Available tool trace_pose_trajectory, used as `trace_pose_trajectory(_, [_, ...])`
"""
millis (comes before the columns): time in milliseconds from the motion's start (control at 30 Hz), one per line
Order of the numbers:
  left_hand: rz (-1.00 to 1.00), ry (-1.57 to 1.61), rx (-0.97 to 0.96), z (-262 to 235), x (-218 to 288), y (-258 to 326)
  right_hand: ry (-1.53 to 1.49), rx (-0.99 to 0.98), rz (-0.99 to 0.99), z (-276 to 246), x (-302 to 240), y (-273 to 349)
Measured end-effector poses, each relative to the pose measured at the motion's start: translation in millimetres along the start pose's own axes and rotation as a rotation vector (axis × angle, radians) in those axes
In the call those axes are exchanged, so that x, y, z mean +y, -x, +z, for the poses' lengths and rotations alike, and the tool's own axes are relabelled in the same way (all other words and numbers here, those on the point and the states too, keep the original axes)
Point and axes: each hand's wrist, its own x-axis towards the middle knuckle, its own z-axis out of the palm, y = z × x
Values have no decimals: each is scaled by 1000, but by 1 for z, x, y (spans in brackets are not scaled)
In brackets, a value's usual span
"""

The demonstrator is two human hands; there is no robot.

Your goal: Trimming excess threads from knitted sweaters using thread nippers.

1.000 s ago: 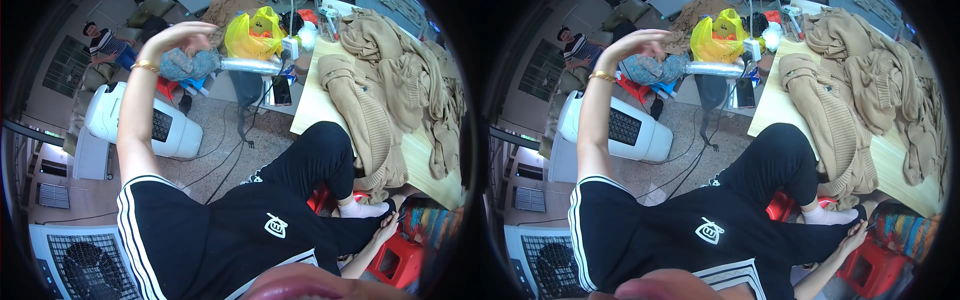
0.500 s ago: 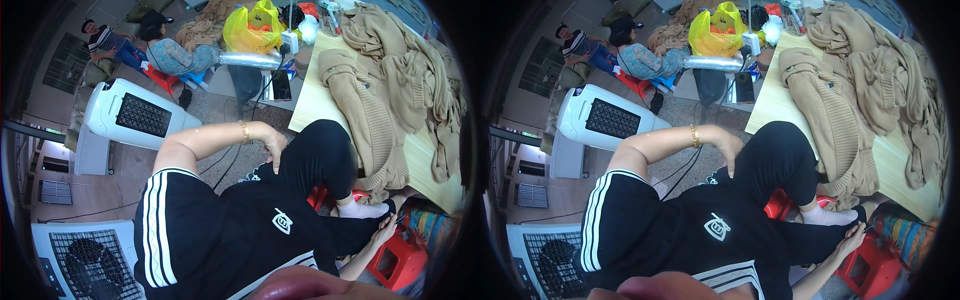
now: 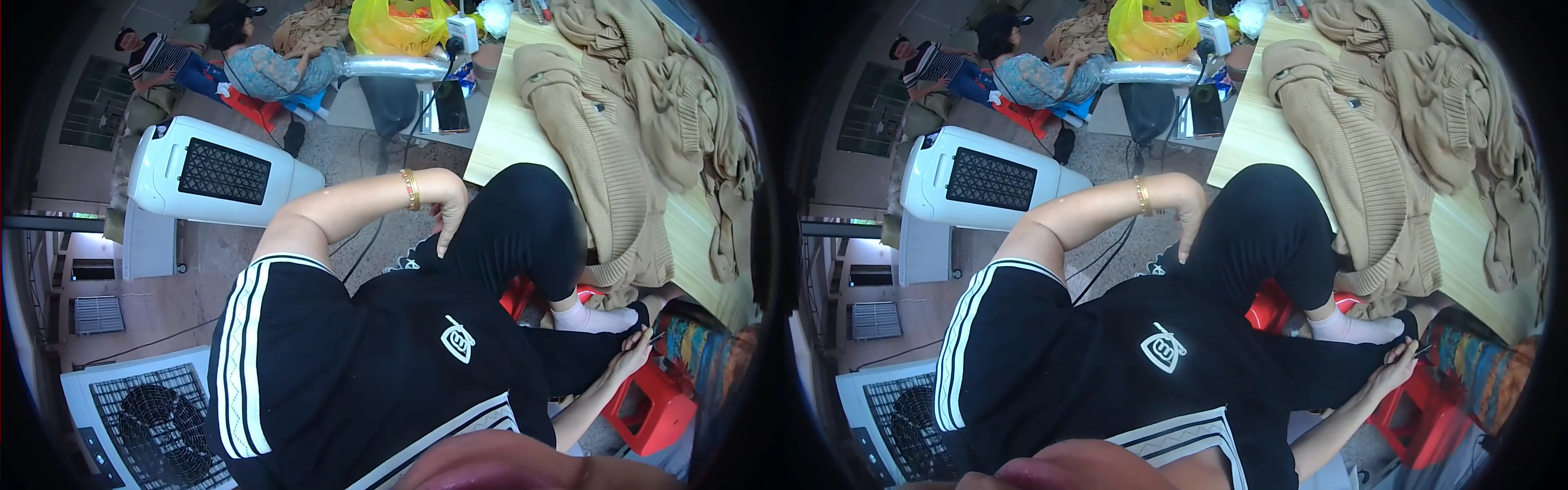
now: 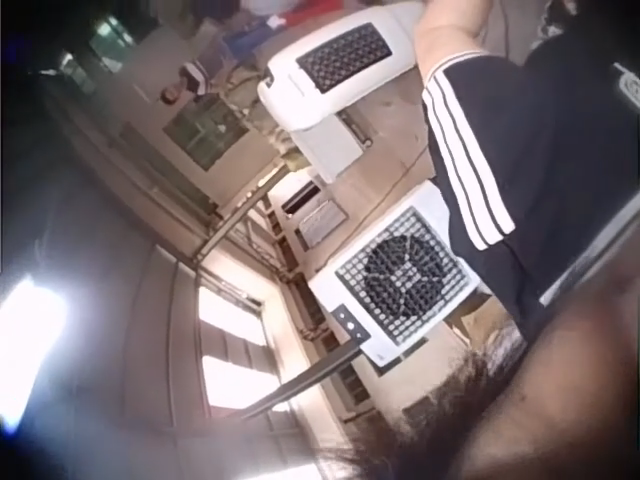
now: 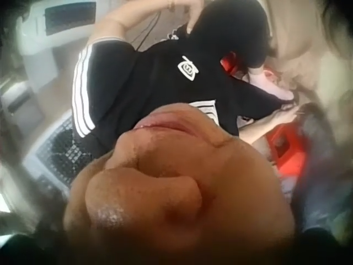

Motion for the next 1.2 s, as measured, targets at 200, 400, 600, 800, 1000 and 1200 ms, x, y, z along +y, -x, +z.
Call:
trace_pose_trajectory(200, [5,7,31,3,2,-4,-24,-28,-10,-7,0,0])
trace_pose_trajectory(400, [-61,15,-12,-4,20,18,-28,-17,-19,-7,2,-1])
trace_pose_trajectory(600, [-56,16,-57,-5,19,14,-27,1,-19,-7,2,1])
trace_pose_trajectory(800, [18,-7,8,-2,5,1,-22,-13,-27,-12,4,-1])
trace_pose_trajectory(1000, [-12,-36,17,-1,3,-8,-79,-2,-43,-7,0,1])
trace_pose_trajectory(1200, [69,52,111,12,-3,-9,-75,60,-34,0,-9,4])
